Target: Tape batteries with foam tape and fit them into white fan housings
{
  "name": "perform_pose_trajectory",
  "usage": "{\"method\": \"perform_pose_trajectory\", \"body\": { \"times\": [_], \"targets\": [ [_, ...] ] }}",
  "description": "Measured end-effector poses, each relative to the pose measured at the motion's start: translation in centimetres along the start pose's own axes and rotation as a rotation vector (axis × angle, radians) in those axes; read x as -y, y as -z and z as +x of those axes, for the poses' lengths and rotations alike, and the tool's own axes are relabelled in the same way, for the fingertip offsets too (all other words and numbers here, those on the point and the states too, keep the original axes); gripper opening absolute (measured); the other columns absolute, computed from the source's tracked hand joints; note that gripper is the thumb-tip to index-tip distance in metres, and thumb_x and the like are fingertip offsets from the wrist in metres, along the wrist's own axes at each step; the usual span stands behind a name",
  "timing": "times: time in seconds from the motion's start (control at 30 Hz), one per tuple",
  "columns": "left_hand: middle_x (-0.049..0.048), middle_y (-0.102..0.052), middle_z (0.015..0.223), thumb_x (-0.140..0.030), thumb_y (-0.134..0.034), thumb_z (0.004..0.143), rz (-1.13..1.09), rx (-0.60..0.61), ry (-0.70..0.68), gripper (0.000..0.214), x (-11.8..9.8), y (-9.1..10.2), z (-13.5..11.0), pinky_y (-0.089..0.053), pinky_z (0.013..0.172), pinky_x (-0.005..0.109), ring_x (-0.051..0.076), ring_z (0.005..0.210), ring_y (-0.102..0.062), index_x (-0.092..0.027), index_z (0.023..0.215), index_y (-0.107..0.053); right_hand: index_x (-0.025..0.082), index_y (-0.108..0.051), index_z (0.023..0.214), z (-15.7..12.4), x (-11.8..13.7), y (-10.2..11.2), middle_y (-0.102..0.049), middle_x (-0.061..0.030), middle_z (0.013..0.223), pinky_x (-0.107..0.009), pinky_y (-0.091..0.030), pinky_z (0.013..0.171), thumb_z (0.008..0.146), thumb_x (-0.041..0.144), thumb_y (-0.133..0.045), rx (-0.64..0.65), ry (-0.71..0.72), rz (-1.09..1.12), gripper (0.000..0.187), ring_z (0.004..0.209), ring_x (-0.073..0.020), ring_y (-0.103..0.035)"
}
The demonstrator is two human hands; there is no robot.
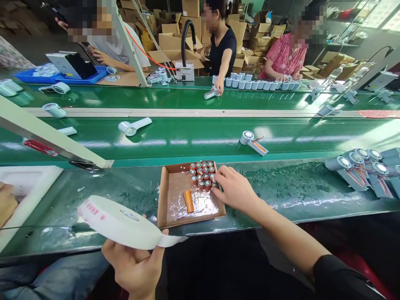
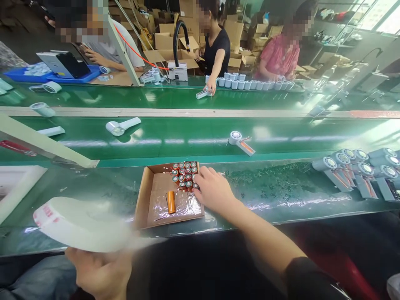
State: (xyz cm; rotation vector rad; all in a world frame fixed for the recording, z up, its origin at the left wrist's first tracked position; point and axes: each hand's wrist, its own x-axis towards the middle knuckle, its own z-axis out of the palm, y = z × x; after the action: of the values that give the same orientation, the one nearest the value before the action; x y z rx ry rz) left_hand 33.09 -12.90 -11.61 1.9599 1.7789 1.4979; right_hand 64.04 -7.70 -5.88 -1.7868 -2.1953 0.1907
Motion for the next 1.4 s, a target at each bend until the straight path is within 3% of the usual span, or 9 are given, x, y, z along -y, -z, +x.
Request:
{"method": "perform_pose_trajectory", "body": {
  "times": [0.1,0.3,0.6,0.7,0.83,1.07,1.2,1.3,1.4],
  "targets": [
    [0.0126,-0.057,0.117,-0.036,-0.087,0.075,0.076,-0.102,-0.090,0.057,-1.1,0.4,0.0,-0.057,0.096,0.052,0.033,0.116,-0.058,-0.019,0.121,-0.060,0.019,-0.066,0.099,-1.3,-1.2,0.8,-0.067,-0.0077,0.112,-0.038,-0.055,0.092,0.091,0.023,-0.074,-0.009,-0.017,0.460,0.012,0.099,-0.0231,-0.064],
    [0.0092,-0.062,0.115,-0.021,-0.081,0.081,0.193,0.148,-0.391,0.045,-4.1,1.0,1.1,-0.047,0.095,0.051,0.028,0.101,-0.057,-0.029,0.121,-0.062,0.023,-0.065,0.118,-4.9,-1.0,4.5,-0.072,-0.0066,0.118,-0.040,-0.059,0.094,0.098,0.030,-0.072,-0.268,-0.063,1.402,0.022,0.107,-0.0245,-0.070],
    [0.0071,-0.068,0.117,-0.018,-0.069,0.089,0.227,0.336,-0.506,0.058,-4.9,-0.2,0.6,-0.051,0.093,0.048,0.026,0.101,-0.065,-0.037,0.142,-0.056,0.026,-0.059,0.146,-6.5,3.7,4.8,-0.073,-0.0056,0.109,-0.036,-0.059,0.089,0.107,0.029,-0.053,-0.179,0.001,0.896,0.040,0.096,-0.0231,-0.070],
    [0.0073,-0.067,0.125,-0.023,-0.068,0.090,0.259,0.374,-0.486,0.055,-4.6,-0.3,0.1,-0.050,0.100,0.051,0.028,0.108,-0.065,-0.038,0.142,-0.057,0.025,-0.054,0.150,-6.3,4.0,4.3,-0.069,-0.0082,0.124,-0.042,-0.055,0.102,0.106,0.031,-0.053,-0.134,0.012,0.908,0.044,0.117,-0.0278,-0.065],
    [0.0079,-0.067,0.128,-0.026,-0.071,0.090,0.269,0.395,-0.474,0.053,-5.5,-0.3,-0.5,-0.047,0.105,0.054,0.030,0.112,-0.063,-0.037,0.141,-0.059,0.026,-0.066,0.133,-5.7,3.4,3.0,-0.073,-0.0046,0.115,-0.042,-0.058,0.100,0.097,0.034,-0.071,-0.046,-0.109,1.189,0.038,0.105,-0.0261,-0.070],
    [0.0122,-0.070,0.112,-0.045,-0.085,0.079,0.343,0.117,-0.503,0.081,-8.2,-1.1,-0.5,-0.045,0.101,0.060,0.033,0.100,-0.060,-0.033,0.151,-0.050,0.032,-0.053,0.123,-5.0,7.1,-1.1,-0.068,-0.0033,0.129,-0.038,-0.059,0.100,0.082,0.040,-0.089,-0.678,-0.456,2.051,0.056,0.122,-0.0233,-0.065],
    [0.0152,-0.072,0.106,-0.046,-0.086,0.077,0.404,0.072,-0.569,0.095,-9.1,-1.6,-0.5,-0.050,0.087,0.054,0.032,0.090,-0.060,-0.022,0.158,-0.041,0.033,-0.046,0.120,-5.6,9.5,-2.7,-0.070,-0.0035,0.125,-0.035,-0.062,0.089,0.083,0.039,-0.090,-0.704,-0.521,2.117,0.057,0.100,-0.0192,-0.072],
    [0.0122,-0.072,0.104,-0.044,-0.082,0.082,0.366,0.160,-0.574,0.090,-9.2,-1.6,-1.3,-0.049,0.081,0.047,0.028,0.087,-0.060,-0.023,0.158,-0.038,0.032,-0.050,0.121,-5.6,7.7,-2.4,-0.073,-0.0032,0.115,-0.037,-0.064,0.082,0.081,0.033,-0.092,-0.676,-0.489,2.050,0.058,0.091,-0.0206,-0.073],
    [0.0091,-0.072,0.102,-0.044,-0.080,0.083,0.358,0.215,-0.556,0.075,-7.8,-0.8,-0.8,-0.048,0.084,0.045,0.026,0.087,-0.061,-0.028,0.150,-0.049,0.028,-0.060,0.117,-4.6,2.0,-0.4,-0.074,-0.0032,0.108,-0.035,-0.064,0.084,0.074,0.025,-0.095,-0.813,-0.425,1.939,0.056,0.099,-0.0217,-0.073]
  ]
}}
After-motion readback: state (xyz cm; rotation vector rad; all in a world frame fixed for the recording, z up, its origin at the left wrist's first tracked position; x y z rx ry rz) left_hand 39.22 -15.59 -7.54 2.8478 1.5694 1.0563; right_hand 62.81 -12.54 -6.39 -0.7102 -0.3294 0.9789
